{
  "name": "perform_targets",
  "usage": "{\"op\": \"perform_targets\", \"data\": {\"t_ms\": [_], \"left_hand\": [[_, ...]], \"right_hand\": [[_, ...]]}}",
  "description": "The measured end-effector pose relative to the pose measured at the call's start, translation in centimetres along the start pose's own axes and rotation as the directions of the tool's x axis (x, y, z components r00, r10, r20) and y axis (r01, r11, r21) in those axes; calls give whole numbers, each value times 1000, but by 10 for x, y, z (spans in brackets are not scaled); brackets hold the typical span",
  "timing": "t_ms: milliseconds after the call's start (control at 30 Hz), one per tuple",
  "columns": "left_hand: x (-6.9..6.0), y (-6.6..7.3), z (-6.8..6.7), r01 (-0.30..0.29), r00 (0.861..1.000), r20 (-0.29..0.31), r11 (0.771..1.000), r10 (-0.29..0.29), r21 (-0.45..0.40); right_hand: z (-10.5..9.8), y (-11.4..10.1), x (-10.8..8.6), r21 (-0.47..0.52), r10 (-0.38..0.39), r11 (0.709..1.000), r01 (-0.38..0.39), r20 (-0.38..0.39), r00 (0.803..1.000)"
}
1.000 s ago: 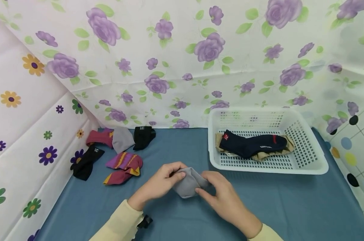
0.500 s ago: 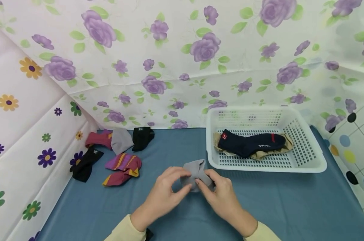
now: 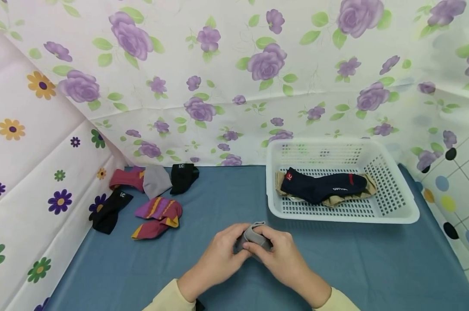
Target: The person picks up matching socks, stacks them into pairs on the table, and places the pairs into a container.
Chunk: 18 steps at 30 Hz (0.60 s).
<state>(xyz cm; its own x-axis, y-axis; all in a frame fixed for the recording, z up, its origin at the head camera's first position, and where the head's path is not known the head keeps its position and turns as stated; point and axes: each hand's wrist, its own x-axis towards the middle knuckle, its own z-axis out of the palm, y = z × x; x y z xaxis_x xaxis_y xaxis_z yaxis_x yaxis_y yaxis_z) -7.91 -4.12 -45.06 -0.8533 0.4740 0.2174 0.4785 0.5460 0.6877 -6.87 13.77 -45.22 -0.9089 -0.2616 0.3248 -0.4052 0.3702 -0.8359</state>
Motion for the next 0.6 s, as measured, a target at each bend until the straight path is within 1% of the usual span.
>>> {"op": "perform_targets", "data": {"t_ms": [133, 167, 267, 367, 433, 500, 567, 600], "left_hand": [[0, -4, -3, -16, 999, 37, 995, 19, -95], [0, -4, -4, -12, 999, 50, 993, 18, -117], [1, -4, -7, -11, 997, 76, 987, 23, -159], [1, -5, -10, -4, 995, 99, 981, 24, -192], [1, -5, -11, -1, 995, 101, 982, 21, -190], [1, -4, -12, 2, 996, 84, 988, 11, -153], [1, -2, -12, 2, 999, 41, 995, 3, -98], [1, 0, -12, 2, 1000, 10, 998, -1, -70]], "right_hand": [[-2, -4, -1, 13, -1, 1000, 0, 41, 999], [-2, -4, -2, 8, 0, 1000, 0, 44, 999], [-1, 7, -3, -6, -4, 1000, 5, 47, 999], [-2, 10, -2, -18, -7, 1000, 8, 46, 999], [-2, 10, -1, -23, -7, 1000, 8, 44, 999], [-2, 10, -1, -25, -2, 1000, 3, 40, 999], [-2, 10, -1, -27, 5, 1000, -4, 37, 999], [-2, 9, -1, -29, 10, 1000, -9, 35, 999]]}}
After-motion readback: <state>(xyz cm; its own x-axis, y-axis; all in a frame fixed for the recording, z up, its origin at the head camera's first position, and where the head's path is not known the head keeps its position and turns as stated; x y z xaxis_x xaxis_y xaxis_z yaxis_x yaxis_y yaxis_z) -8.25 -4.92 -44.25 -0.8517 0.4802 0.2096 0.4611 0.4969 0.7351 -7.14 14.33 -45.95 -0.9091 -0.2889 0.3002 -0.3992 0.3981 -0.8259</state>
